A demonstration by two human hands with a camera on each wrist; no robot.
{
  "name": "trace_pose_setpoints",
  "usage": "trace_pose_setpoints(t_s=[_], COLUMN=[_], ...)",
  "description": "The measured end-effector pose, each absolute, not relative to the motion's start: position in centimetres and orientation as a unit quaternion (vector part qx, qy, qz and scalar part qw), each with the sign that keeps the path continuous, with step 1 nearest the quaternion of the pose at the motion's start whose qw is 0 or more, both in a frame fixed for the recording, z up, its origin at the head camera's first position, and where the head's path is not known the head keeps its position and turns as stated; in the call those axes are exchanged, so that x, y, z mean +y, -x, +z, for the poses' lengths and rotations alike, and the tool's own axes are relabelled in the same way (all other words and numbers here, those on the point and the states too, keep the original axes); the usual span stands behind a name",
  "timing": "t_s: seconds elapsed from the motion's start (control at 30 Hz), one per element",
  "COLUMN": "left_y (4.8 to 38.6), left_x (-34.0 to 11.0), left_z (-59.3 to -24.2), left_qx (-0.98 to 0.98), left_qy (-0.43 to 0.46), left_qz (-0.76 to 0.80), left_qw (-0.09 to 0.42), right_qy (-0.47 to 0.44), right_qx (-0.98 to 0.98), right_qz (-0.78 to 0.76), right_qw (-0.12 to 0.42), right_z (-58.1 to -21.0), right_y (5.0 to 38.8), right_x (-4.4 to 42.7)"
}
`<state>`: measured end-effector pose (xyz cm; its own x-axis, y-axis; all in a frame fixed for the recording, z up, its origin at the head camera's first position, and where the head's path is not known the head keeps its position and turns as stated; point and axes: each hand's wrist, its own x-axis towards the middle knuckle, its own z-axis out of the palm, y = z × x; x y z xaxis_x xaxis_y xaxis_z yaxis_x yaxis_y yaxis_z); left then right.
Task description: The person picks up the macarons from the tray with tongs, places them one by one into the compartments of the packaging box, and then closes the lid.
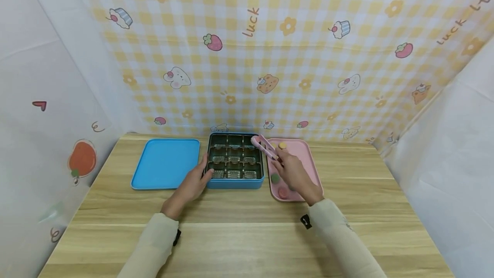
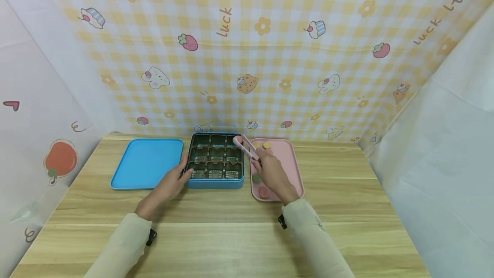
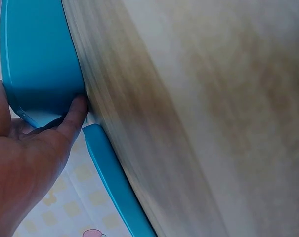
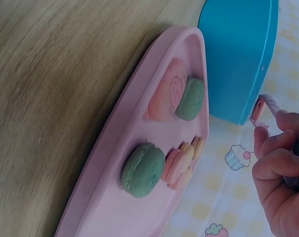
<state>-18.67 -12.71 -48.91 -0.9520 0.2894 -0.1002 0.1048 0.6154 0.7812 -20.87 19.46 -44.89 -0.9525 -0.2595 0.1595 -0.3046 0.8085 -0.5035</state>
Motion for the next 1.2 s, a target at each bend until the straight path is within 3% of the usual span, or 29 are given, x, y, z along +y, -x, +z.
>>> trace_pose_setpoints(t_s=[1.2], left_y=[18.7], left_x=[-12.7], left_z=[-49.0], left_qx=[0.897], left_qy=[-0.109], left_qz=[0.418], left_qw=[0.094], right_qy=[-0.164], right_qx=[-0.960], right_qz=[0.228], right_qw=[0.022], right_z=[-45.2], right_y=[21.6], right_x=[18.0])
